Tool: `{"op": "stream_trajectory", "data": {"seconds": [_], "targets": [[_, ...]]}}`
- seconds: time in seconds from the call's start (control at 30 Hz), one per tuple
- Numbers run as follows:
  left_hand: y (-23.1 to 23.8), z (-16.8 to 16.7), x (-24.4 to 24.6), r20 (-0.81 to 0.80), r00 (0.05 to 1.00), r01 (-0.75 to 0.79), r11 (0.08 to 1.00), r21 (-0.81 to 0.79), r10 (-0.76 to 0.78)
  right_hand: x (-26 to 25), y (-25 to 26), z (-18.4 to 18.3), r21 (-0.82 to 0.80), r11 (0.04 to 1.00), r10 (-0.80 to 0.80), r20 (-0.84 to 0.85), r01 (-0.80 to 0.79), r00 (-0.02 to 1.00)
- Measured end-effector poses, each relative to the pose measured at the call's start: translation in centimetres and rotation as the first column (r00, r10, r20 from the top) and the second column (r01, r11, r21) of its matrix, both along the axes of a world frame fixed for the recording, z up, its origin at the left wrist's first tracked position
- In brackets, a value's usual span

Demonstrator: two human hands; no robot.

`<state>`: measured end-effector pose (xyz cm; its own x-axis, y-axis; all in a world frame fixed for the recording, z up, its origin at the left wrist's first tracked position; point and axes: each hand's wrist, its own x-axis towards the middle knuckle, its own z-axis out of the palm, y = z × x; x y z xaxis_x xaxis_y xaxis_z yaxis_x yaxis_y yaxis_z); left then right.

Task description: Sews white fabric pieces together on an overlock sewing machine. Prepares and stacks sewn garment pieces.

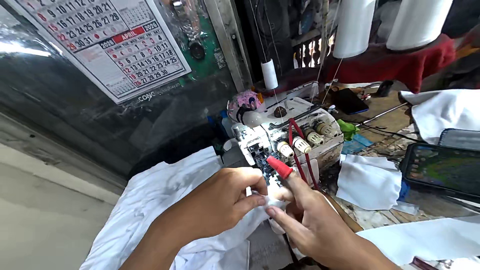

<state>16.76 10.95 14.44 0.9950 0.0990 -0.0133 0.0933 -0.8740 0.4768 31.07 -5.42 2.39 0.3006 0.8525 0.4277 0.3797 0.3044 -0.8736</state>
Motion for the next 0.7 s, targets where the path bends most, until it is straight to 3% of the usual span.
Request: {"op": "stream_trajectory", "data": {"seconds": [0.1,0.17,0.27,0.33,0.4,0.47,0.53,0.7], "targets": [[-0.1,2.0,0.9,-0.173,0.983,0.046,0.992,-0.114,-0.065,0.0,-0.7,0.5,0.082,0.994,0.055,0.218,-0.074,0.974],[0.0,2.8,1.8,-0.295,0.946,0.113,0.989,-0.096,-0.137,-0.1,-0.6,0.5,0.095,0.987,0.102,0.272,-0.132,0.957],[-0.2,3.2,2.3,-0.279,0.941,0.277,0.912,0.304,-0.192,0.5,-0.1,-0.2,0.083,0.981,0.151,0.230,-0.174,0.962],[0.2,2.4,1.7,-0.156,0.967,0.254,0.830,0.496,-0.203,0.9,-0.3,-1.0,0.047,0.993,0.103,0.127,-0.110,0.986],[1.3,0.9,1.0,-0.032,0.977,0.205,0.903,0.379,-0.209,1.2,-0.8,-1.8,0.052,0.999,0.001,0.012,-0.001,1.000],[2.2,-0.7,0.6,0.003,0.974,0.224,0.973,0.055,-0.225,1.5,-0.9,-2.5,0.063,0.995,-0.070,-0.043,0.073,0.997],[2.7,-1.6,0.6,-0.015,0.970,0.236,0.956,-0.175,-0.242,2.0,-0.7,-2.4,0.043,0.996,-0.073,-0.036,0.075,0.997],[3.1,0.3,1.1,-0.073,0.953,0.271,0.933,-0.238,-0.295,3.0,0.4,-1.0,0.027,0.999,-0.027,0.060,0.025,0.998]]}}
